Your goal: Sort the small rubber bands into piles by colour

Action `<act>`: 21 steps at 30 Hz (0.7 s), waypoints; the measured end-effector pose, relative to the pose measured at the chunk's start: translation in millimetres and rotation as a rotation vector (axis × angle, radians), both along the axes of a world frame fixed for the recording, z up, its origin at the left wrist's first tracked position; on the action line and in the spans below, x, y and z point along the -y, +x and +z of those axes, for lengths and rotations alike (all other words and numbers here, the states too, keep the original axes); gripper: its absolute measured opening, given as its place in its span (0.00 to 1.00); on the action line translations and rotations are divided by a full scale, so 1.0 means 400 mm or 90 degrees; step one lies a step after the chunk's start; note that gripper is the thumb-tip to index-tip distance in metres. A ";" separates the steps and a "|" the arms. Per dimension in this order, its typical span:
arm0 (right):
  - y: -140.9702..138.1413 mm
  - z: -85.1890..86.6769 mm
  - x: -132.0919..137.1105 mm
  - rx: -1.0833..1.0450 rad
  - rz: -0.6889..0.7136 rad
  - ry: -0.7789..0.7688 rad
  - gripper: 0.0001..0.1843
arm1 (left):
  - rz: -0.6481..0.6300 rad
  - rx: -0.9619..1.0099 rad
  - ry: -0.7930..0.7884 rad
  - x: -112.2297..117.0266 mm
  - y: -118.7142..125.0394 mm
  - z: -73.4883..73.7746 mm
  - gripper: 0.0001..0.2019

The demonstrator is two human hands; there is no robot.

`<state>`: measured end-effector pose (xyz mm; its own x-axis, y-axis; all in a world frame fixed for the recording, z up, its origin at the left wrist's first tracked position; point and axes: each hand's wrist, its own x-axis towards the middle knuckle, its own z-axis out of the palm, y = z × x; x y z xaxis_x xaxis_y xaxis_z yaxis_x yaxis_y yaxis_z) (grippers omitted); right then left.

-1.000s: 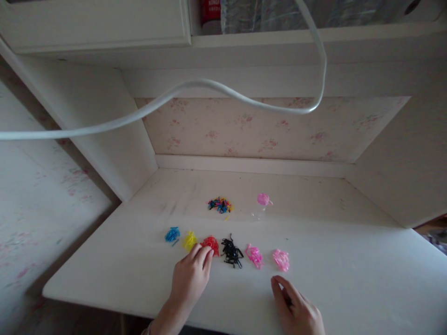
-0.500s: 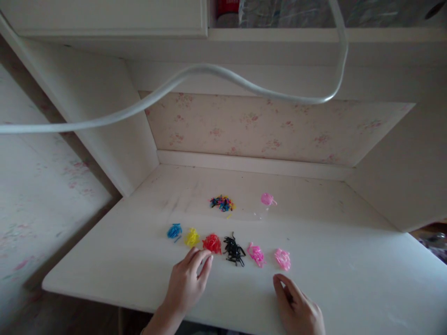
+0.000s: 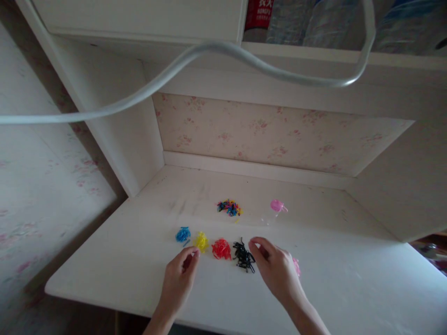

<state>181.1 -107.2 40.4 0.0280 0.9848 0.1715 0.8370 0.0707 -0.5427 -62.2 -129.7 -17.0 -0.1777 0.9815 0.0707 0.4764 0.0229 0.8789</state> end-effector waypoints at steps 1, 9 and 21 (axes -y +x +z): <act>-0.021 0.009 -0.038 0.066 0.014 -0.016 0.18 | -0.003 0.013 0.001 -0.001 -0.002 0.001 0.19; -0.070 -0.036 -0.224 0.320 0.115 -0.085 0.14 | -0.019 0.076 -0.009 0.003 -0.024 0.007 0.19; -0.144 -0.034 -0.176 0.343 0.211 -0.029 0.18 | -0.044 0.111 -0.013 0.000 -0.026 0.015 0.18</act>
<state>123.5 -36.6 26.8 -0.3589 0.9327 0.0345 0.9308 0.3604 -0.0602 -72.6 -129.6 -11.2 -0.1172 0.9928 0.0255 0.3185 0.0133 0.9478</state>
